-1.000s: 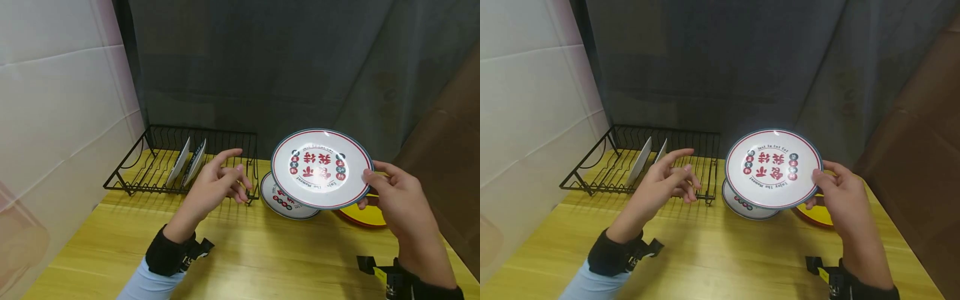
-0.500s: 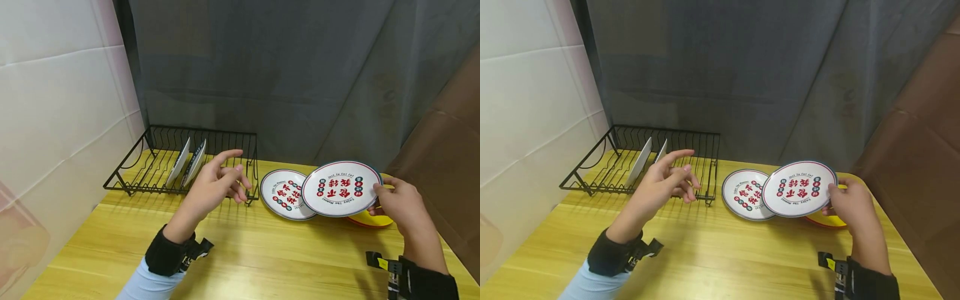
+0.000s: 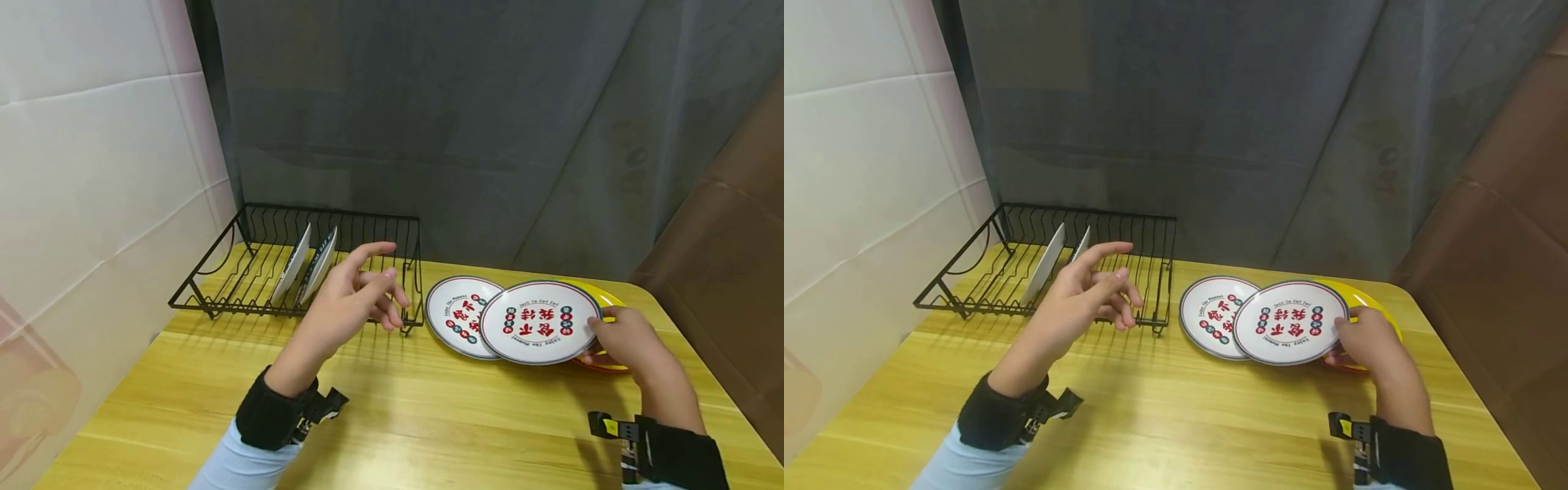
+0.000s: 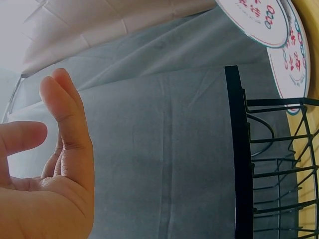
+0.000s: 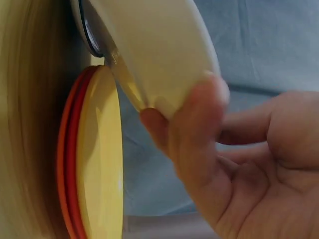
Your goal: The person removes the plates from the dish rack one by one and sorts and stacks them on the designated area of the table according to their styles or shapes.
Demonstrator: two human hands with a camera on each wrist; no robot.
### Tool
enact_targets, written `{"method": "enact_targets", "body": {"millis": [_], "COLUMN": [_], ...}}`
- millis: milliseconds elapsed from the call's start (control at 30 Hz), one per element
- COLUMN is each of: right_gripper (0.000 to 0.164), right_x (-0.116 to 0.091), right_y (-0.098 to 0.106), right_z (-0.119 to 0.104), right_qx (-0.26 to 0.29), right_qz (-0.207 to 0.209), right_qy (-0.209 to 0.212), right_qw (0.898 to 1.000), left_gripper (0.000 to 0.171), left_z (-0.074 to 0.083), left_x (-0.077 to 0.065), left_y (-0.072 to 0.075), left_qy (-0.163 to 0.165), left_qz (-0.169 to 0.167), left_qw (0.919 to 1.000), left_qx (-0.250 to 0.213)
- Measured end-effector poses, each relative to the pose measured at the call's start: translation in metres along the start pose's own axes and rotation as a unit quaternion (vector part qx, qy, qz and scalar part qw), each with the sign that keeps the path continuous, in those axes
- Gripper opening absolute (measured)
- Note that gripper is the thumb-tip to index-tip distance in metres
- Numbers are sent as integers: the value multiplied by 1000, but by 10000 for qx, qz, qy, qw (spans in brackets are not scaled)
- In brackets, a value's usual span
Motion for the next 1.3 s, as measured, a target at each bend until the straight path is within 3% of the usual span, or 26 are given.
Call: {"method": "enact_targets", "body": {"millis": [200, 567, 800, 933, 1100, 1300], "right_gripper": [81, 85, 83, 76, 56, 35], "right_x": [-4, -14, -36, -55, -78, -99], "right_y": [-16, -18, -7, -3, 2, 4], "right_z": [-3, -18, -41, -54, -69, -76], "right_qx": [311, 184, -73, -66, 37, 589], "right_qz": [-736, -801, -423, 22, 731, 1121], "right_qy": [-207, 8, 611, 1149, 1967, 2530], "right_qw": [9966, 9966, 9972, 9934, 9777, 9591], "left_gripper": [45, 41, 35, 33, 32, 30], "left_z": [0, -1, 1, 3, 5, 9], "left_x": [0, 0, -1, -2, -4, -7], "left_y": [0, 1, 1, 2, 5, 8], "left_qy": [12, -24, 13, -78, -244, -460], "left_qz": [-8, -35, -45, -57, 5, 73], "left_qw": [10000, 10000, 9998, 9997, 9994, 9983], "left_qx": [12, 73, 188, 235, 256, 363]}}
Point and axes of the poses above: each hand's wrist, its own x-axis towards the middle knuckle, its own y-axis out of the back of the hand, z = x × y, the point moved 2 cm from there along x, towards the middle knuckle, and after that the axes turned 12 degrees about z, right-handed, at the moved point
